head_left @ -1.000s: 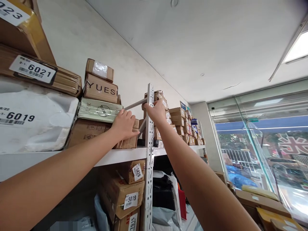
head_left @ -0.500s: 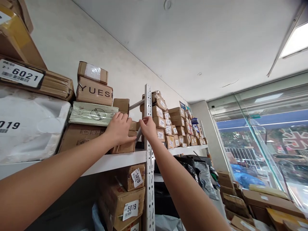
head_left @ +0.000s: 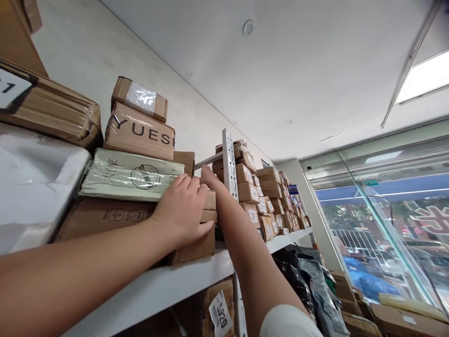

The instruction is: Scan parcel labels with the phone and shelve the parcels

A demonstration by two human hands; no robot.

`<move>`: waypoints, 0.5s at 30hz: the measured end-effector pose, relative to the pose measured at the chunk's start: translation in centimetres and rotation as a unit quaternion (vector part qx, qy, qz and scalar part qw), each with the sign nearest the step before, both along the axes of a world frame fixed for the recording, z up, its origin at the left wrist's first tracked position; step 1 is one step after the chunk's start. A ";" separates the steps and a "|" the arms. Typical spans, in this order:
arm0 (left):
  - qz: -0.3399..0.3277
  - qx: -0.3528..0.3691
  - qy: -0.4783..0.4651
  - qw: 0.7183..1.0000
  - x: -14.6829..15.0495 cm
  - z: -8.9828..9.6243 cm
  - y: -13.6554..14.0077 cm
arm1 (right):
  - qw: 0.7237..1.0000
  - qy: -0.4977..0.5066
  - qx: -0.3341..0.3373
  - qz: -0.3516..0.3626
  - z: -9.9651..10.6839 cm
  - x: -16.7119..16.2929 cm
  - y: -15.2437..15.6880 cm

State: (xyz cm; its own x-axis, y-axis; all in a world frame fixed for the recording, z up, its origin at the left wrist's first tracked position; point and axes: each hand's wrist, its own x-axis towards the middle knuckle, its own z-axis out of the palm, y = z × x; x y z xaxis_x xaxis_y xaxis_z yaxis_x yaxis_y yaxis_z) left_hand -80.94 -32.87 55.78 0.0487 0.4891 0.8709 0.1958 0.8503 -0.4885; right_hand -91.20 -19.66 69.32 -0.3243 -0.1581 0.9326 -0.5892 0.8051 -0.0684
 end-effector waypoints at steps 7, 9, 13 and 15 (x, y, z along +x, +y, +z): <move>0.014 -0.007 -0.017 1.000 -0.5 0.2 0.2 | 0.979 0.109 0.147 -0.096 5.4 -3.5 -1.8; 0.020 -0.012 -0.021 1.000 -0.5 0.3 0.2 | 0.977 0.108 0.152 -0.108 6.8 -4.2 -1.7; 0.024 -0.015 -0.020 0.999 -0.8 0.2 0.4 | 0.976 0.105 0.152 -0.112 8.5 -5.6 -1.2; 0.021 -0.011 -0.011 1.000 -1.1 0.1 0.4 | 0.977 0.109 0.146 -0.111 8.7 -6.2 -1.1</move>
State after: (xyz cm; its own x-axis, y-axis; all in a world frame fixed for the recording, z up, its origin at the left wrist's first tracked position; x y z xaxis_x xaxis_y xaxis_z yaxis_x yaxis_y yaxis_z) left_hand -82.03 -32.48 55.92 0.0082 0.5091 0.8607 0.1720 0.8472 -0.5027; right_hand -97.36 -20.79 77.98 -0.1787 -0.3764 0.9091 -0.3728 0.8809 0.2915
